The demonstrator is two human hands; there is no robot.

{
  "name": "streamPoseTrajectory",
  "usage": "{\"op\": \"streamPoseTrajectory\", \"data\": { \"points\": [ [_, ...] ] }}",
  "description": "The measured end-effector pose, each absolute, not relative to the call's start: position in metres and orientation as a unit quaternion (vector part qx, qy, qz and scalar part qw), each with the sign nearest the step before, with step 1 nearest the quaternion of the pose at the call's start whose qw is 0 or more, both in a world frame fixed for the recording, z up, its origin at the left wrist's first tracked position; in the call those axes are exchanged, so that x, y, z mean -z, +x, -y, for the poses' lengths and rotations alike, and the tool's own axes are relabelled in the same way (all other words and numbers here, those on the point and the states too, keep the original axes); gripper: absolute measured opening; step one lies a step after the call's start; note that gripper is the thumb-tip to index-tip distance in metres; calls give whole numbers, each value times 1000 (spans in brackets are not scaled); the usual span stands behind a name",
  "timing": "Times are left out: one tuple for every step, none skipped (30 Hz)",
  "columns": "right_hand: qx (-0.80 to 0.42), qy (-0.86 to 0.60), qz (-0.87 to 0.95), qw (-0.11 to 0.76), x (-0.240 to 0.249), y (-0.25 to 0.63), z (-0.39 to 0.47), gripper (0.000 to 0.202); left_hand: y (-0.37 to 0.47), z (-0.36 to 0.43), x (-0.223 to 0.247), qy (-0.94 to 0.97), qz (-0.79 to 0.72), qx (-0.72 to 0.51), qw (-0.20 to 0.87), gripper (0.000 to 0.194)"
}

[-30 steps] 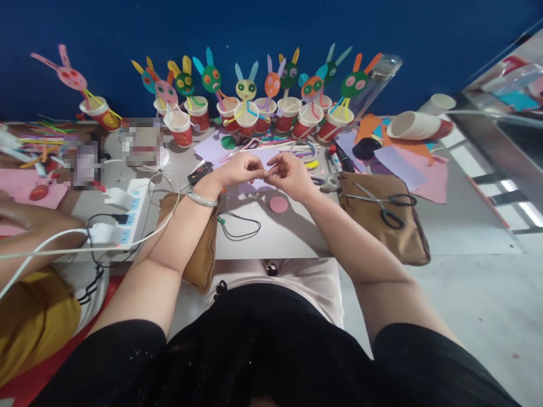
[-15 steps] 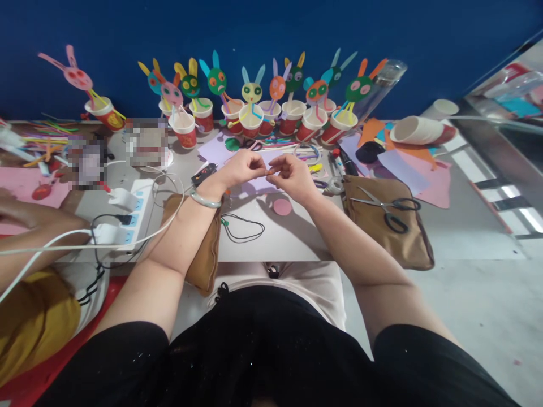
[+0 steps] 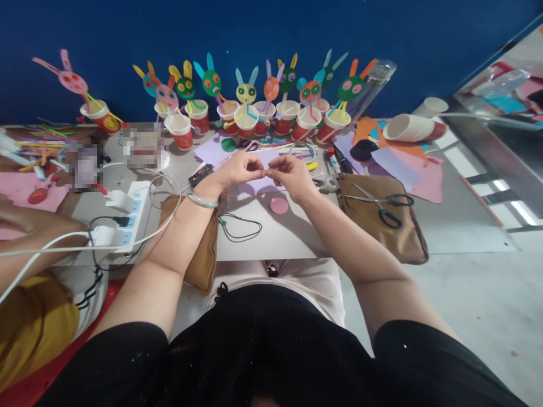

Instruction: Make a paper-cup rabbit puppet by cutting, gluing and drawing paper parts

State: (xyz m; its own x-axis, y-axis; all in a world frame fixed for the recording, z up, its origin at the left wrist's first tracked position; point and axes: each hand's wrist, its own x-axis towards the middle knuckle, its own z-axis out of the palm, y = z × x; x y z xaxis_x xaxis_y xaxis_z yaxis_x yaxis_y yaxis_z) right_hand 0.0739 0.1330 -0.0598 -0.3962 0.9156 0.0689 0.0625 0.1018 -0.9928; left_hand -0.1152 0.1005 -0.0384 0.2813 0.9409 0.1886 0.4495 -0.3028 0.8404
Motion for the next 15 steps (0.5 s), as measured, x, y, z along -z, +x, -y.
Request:
{"op": "streamPoseTrajectory", "data": {
  "points": [
    [-545,-385,635,389,60,74,-133,28,-115,-100,38,724,-481,-360,340,21],
    [-544,-384,636,389,61,74,-133,28,-115,-100,38,723,-484,-365,332,20],
    [-545,-385,633,392,62,73,-132,27,-115,-101,38,719,-490,-376,318,18],
    [-548,-388,629,392,63,72,-131,25,-115,-101,39,711,-498,-394,301,15],
    [-550,-393,628,386,64,69,-129,22,-116,-103,39,700,-508,-416,280,13],
    [-550,-396,634,372,65,66,-126,19,-116,-104,40,686,-519,-440,258,12],
    [-547,-394,651,348,66,61,-123,15,-117,-105,41,671,-529,-463,235,11],
    [-537,-383,684,312,68,55,-119,11,-118,-107,41,658,-539,-481,215,12],
    [-516,-363,727,272,69,48,-115,8,-118,-108,42,648,-547,-493,196,12],
    [-485,-339,772,232,70,40,-112,6,-118,-109,42,642,-553,-500,179,13],
    [-439,-326,811,206,72,32,-109,8,-118,-109,42,639,-557,-504,165,14],
    [-391,-322,842,185,73,23,-107,11,-118,-108,41,640,-558,-506,152,14],
    [-347,-316,868,159,74,14,-105,14,-117,-107,40,643,-557,-506,143,14],
    [-308,-313,888,136,75,6,-104,15,-116,-106,39,647,-555,-505,136,13],
    [-277,-313,901,113,76,-1,-104,17,-115,-104,38,651,-552,-504,131,13]
  ]
}}
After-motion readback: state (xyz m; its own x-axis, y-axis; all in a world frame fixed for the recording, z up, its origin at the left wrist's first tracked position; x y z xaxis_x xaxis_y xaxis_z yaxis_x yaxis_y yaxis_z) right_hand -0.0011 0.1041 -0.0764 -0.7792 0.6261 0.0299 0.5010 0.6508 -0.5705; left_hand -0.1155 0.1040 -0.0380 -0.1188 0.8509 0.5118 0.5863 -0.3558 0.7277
